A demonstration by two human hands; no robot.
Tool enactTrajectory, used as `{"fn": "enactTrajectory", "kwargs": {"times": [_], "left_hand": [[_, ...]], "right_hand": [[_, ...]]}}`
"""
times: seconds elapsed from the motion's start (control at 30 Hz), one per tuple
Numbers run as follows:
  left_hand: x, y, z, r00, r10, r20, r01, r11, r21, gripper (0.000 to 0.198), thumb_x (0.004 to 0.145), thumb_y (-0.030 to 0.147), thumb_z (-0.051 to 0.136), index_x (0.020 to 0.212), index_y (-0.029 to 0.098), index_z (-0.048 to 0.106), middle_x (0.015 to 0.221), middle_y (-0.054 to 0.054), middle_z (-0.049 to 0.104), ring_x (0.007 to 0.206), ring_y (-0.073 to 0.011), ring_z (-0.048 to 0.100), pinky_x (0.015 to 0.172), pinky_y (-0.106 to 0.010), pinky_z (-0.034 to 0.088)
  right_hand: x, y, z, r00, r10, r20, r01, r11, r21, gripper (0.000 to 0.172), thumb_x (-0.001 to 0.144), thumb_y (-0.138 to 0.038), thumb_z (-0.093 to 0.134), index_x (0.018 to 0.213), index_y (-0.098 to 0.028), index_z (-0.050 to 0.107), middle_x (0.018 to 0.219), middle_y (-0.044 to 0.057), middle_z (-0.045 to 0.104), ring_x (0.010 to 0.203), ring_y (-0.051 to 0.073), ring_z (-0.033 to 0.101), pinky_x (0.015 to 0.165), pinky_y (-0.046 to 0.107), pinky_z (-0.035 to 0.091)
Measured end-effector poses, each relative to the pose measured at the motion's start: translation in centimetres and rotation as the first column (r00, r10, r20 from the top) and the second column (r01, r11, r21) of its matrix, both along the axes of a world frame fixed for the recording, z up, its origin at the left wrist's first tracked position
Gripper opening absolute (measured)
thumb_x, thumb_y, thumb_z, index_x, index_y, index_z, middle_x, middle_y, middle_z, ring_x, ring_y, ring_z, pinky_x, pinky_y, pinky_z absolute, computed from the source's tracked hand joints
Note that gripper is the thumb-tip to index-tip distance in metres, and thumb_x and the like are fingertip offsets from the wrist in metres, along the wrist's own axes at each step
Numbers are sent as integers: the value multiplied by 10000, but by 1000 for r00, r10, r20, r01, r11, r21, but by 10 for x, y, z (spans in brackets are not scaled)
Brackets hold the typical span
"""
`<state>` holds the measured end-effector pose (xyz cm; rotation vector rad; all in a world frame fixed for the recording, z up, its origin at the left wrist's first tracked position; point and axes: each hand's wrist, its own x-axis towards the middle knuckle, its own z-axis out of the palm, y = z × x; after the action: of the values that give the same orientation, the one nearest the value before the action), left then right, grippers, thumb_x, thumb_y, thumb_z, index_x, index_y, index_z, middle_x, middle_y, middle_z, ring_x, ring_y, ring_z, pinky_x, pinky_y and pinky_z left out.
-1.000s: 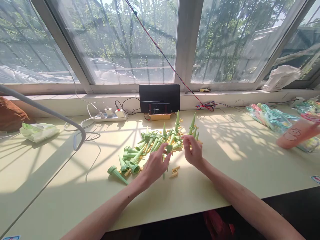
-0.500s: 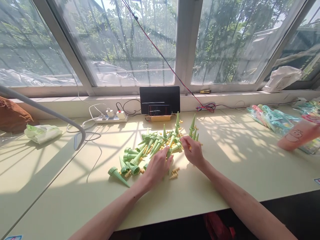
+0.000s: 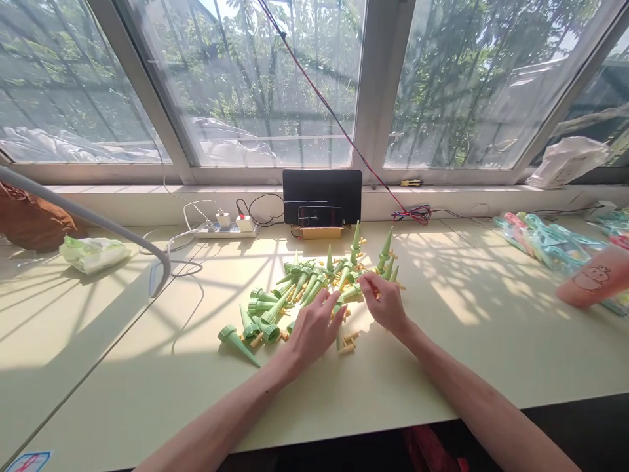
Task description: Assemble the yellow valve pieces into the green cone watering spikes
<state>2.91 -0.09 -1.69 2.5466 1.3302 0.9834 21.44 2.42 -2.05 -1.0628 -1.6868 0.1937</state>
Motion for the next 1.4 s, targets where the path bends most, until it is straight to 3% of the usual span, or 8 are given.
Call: {"fn": "enactTrajectory", "kwargs": {"times": [0.17, 0.4, 0.5, 0.63, 0.87, 1.17, 1.4], "left_hand": [[-1, -8, -2, 976, -204, 73, 201, 979, 37, 196, 959, 254, 443, 946, 180, 624, 782, -35, 577, 567, -108, 462, 533, -241, 351], [-1, -23, -1, 891, -419, -175, 441, 891, 110, 245, 950, 236, 432, 823, 180, 635, 669, -34, 560, 527, -114, 435, 489, -273, 258], [0, -28, 4, 853, -470, -228, 502, 858, 107, 246, 945, 259, 435, 809, 183, 626, 632, -26, 529, 509, -115, 405, 478, -278, 236], [3, -32, 7, 830, -516, -209, 538, 840, 62, 238, 933, 273, 458, 750, 193, 588, 596, -11, 470, 497, -112, 365, 463, -274, 187], [5, -33, 6, 828, -510, -231, 537, 841, 67, 294, 939, 202, 412, 652, 181, 469, 580, 4, 414, 490, -102, 275, 473, -269, 143], [6, -32, 2, 831, -490, -262, 532, 838, 120, 276, 935, 167, 404, 667, 176, 467, 587, 12, 440, 499, -98, 278, 457, -268, 169], [8, -32, 1, 853, -462, -242, 513, 828, 227, 272, 919, 136, 433, 651, 169, 468, 569, 31, 423, 483, -85, 292, 446, -262, 176]], "right_hand": [[4, 0, 5, 1000, -25, 11, 25, 1000, -4, 256, 954, -299, 471, 759, -192, 597, 577, -27, 547, 492, 105, 493, 490, 222, 382], [14, 3, 10, 993, -54, -101, 48, 997, -65, 171, 943, -337, 499, 880, -192, 563, 583, -39, 539, 502, 111, 509, 505, 221, 424], [17, 4, 12, 988, -86, -125, 81, 996, -48, 200, 925, -348, 527, 797, -194, 538, 586, -34, 542, 504, 109, 509, 497, 220, 419], [20, 4, 14, 986, -143, -84, 143, 990, -10, 286, 910, -336, 538, 665, -195, 501, 523, -48, 470, 463, 94, 445, 480, 221, 377], [26, 7, 14, 971, -218, -96, 219, 976, 1, 253, 906, -322, 527, 693, -185, 527, 554, -33, 515, 477, 102, 480, 501, 227, 393], [30, 9, 16, 975, -222, -12, 221, 975, -36, 247, 911, -335, 534, 715, -185, 537, 560, -32, 533, 489, 107, 498, 525, 227, 395], [29, 8, 16, 975, -161, 150, 181, 975, -131, 112, 907, -277, 519, 856, -198, 581, 662, -32, 610, 444, 79, 435, 530, 218, 368]]}}
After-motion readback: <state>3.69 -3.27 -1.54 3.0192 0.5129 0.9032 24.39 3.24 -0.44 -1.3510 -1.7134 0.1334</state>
